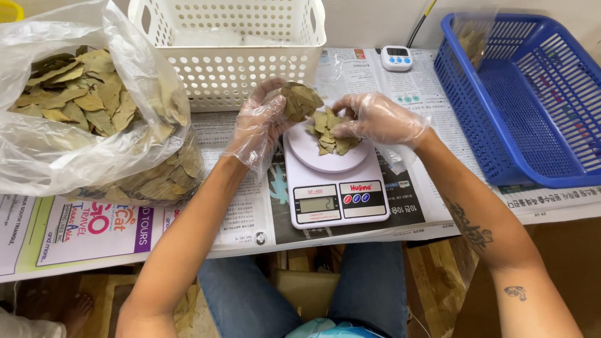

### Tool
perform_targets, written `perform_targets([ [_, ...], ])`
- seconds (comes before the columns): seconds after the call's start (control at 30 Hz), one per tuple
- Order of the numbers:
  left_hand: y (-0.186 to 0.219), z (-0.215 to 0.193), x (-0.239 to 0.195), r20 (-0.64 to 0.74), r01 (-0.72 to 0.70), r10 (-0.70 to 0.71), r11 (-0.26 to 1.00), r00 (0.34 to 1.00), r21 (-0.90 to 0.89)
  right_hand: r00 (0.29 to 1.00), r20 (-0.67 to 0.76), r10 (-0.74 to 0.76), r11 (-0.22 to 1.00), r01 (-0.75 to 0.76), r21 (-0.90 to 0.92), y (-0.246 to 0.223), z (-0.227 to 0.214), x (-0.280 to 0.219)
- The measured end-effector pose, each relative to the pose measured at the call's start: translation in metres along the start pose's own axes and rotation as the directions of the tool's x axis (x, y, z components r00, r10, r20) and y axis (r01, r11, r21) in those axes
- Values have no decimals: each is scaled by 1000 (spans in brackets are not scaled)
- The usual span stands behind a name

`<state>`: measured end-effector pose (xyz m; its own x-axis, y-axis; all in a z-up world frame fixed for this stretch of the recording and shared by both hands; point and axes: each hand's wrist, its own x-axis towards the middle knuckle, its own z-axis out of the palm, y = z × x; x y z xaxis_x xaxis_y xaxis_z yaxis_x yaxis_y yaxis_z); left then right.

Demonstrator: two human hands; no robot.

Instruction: Weighing and packaging dried bay leaves into small plastic bags

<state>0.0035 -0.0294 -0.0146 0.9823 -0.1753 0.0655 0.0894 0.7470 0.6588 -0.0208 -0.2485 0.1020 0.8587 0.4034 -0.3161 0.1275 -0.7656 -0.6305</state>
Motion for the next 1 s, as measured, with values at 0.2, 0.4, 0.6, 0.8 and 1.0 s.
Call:
perform_targets([
  [0.2,-1,-2,-4,21,-3,2,1000,1000,18,988,-142,-68,994,80,80,14,4,8],
  [0.4,1,4,-6,22,-13,13,1000,1000,20,972,-221,-84,988,110,107,19,7,3],
  [0.6,-1,-3,-6,12,-22,22,998,1000,58,955,-260,-146,967,192,165,22,8,2],
  [0.8,1,4,-8,-13,-27,28,995,1000,97,892,-350,-286,924,354,147,41,15,15],
  [1.0,-3,-6,0,-26,-3,6,993,1000,120,924,-313,-218,913,306,268,42,6,9],
])
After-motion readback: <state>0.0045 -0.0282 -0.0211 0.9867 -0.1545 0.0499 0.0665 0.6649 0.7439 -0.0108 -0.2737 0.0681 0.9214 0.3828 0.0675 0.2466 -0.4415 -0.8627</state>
